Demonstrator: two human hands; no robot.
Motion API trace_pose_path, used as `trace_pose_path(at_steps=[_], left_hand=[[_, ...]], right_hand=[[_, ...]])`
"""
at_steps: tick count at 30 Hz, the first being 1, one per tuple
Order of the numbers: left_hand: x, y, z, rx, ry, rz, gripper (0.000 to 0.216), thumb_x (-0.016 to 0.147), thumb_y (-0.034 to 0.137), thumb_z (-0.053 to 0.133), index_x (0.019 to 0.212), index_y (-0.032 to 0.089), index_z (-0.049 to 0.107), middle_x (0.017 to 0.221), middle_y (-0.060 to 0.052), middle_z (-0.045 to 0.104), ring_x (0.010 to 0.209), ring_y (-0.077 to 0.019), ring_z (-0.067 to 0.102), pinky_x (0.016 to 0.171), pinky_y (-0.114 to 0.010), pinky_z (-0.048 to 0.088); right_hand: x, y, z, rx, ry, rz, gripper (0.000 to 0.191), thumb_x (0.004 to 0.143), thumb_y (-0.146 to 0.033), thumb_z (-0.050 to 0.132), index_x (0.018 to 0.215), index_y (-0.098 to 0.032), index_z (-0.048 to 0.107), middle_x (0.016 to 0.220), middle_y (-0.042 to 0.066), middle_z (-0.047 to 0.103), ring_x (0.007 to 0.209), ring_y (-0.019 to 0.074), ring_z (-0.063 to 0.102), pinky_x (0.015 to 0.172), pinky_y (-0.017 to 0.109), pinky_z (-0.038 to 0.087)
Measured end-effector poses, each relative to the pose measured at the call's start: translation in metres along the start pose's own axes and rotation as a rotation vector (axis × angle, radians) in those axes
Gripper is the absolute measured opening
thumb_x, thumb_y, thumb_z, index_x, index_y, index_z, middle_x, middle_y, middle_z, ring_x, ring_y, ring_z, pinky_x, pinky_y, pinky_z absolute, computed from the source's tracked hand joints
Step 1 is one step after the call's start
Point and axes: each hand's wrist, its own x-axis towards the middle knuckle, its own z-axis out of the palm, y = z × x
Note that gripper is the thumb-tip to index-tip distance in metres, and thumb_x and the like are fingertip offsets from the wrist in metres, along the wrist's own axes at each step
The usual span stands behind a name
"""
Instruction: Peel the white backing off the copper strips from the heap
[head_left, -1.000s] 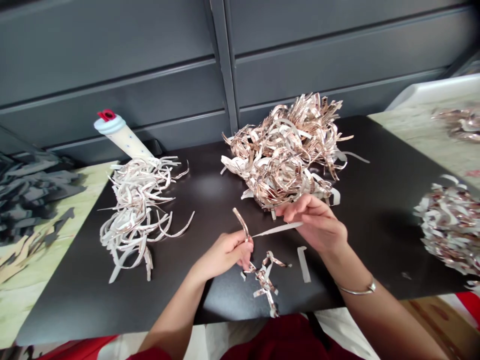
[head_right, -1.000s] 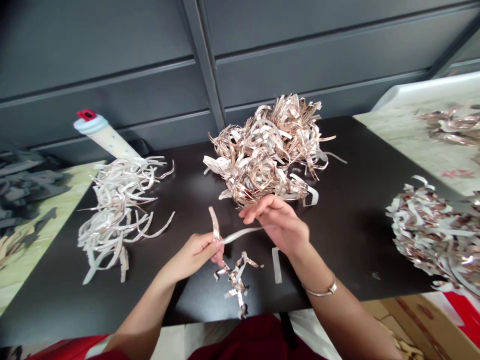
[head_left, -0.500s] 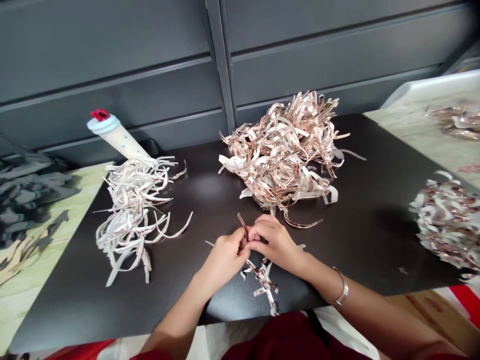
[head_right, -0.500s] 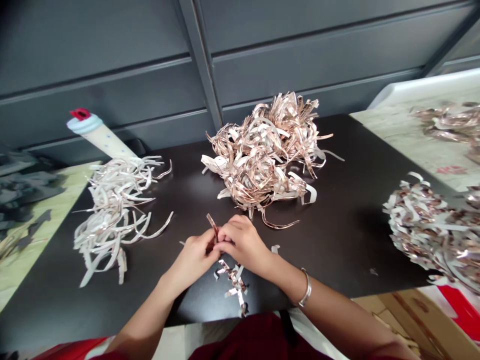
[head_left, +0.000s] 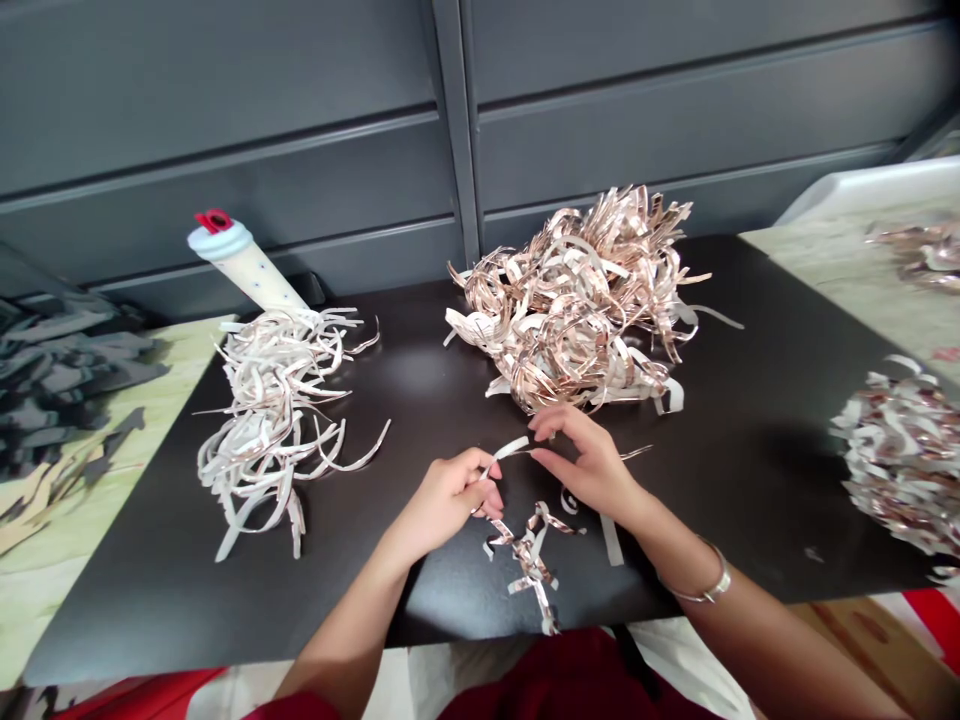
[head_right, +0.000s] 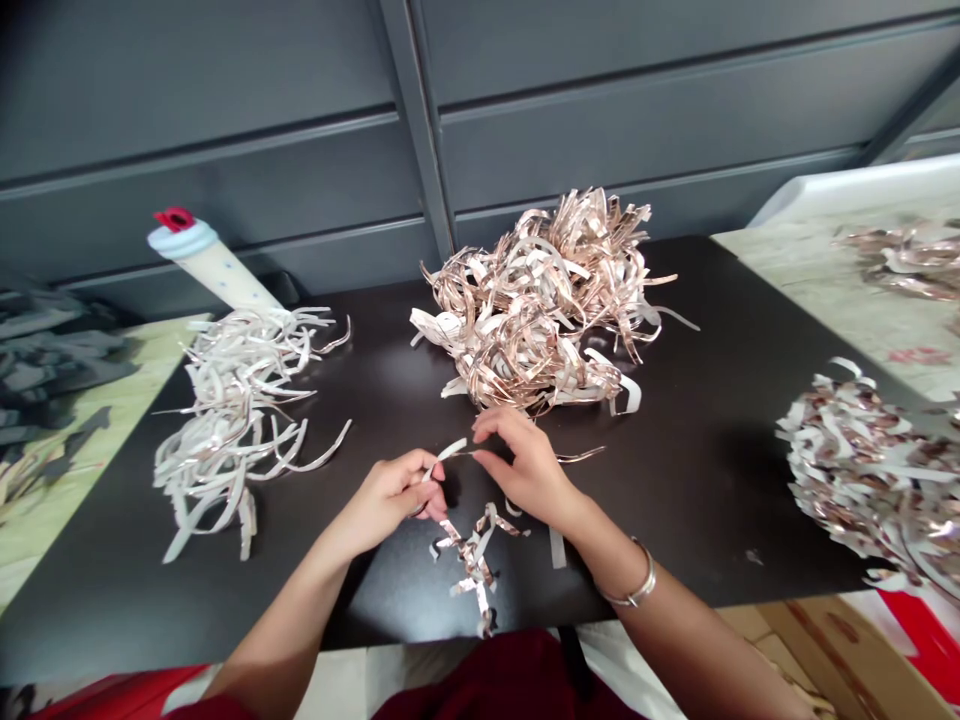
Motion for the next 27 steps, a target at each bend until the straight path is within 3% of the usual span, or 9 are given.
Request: trace_pose_path(at_steps=[4,8,11,13,18,23,27], left_hand=[[-0.002,0.005,-0.003,0.166,-0.018,0.048,0.01,0.086,0.026,0.051,0.084,0.017,0.054,0.066,-0.001,0.069,0.061,-0.0137,0.065,0.058,-0.022,0.045],[-0.003,0.013,-0.001,0.458,0.058,0.164,0.029,0.091,0.03,0.044,0.072,0.016,0.06,0.067,0.0,0.069,0.062,-0.0116,0.062,0.061,-0.02,0.041],[-0.002,0.012,0.001,0.524,0.154,0.17,0.024,0.089,0.025,0.047,0.076,0.016,0.064,0.069,0.0,0.069,0.063,-0.0124,0.063,0.061,-0.02,0.041],[0.0,0.009,0.001,0.509,0.198,0.174,0.014,0.086,0.02,0.051,0.086,0.016,0.065,0.071,0.0,0.07,0.064,-0.0133,0.064,0.061,-0.021,0.043],[0.001,0.002,-0.001,0.283,0.157,0.132,0.026,0.086,0.016,0.049,0.108,0.017,0.062,0.076,-0.001,0.074,0.07,-0.0148,0.07,0.068,-0.023,0.051],[0.004,0.001,0.002,0.332,0.228,0.19,0.021,0.083,0.009,0.048,0.093,0.017,0.065,0.082,-0.002,0.073,0.076,-0.0145,0.069,0.075,-0.024,0.052],[0.006,0.0,0.002,0.225,0.186,0.161,0.021,0.085,0.01,0.044,0.085,0.014,0.065,0.074,-0.003,0.071,0.067,-0.013,0.067,0.068,-0.023,0.053]], right_hand=[[-0.005,-0.007,0.006,0.084,-0.084,-0.045,0.017,0.086,-0.01,0.052,0.098,-0.023,0.053,0.096,0.006,0.064,0.092,0.0182,0.062,0.082,0.034,0.052],[-0.008,-0.017,0.015,0.072,-0.166,-0.09,0.026,0.088,-0.014,0.053,0.112,-0.022,0.051,0.105,0.008,0.064,0.098,0.0186,0.062,0.085,0.034,0.053],[-0.007,-0.02,0.019,0.036,-0.164,-0.107,0.027,0.088,-0.015,0.055,0.114,-0.021,0.051,0.105,0.009,0.063,0.098,0.0192,0.062,0.084,0.034,0.053],[-0.007,-0.019,0.019,0.015,-0.157,-0.117,0.028,0.088,-0.018,0.056,0.115,-0.021,0.05,0.106,0.01,0.062,0.1,0.0196,0.061,0.085,0.035,0.053],[-0.009,-0.015,0.017,-0.023,-0.192,-0.123,0.033,0.091,-0.011,0.045,0.122,-0.021,0.048,0.114,0.01,0.061,0.109,0.0194,0.058,0.092,0.037,0.052],[-0.009,-0.015,0.013,-0.062,-0.27,-0.115,0.043,0.088,-0.004,0.038,0.128,-0.021,0.044,0.122,0.01,0.059,0.112,0.0182,0.057,0.095,0.036,0.051],[-0.005,-0.017,0.003,-0.077,-0.372,-0.138,0.052,0.083,0.0,0.036,0.131,-0.018,0.039,0.128,0.013,0.055,0.12,0.0197,0.053,0.098,0.038,0.049]])
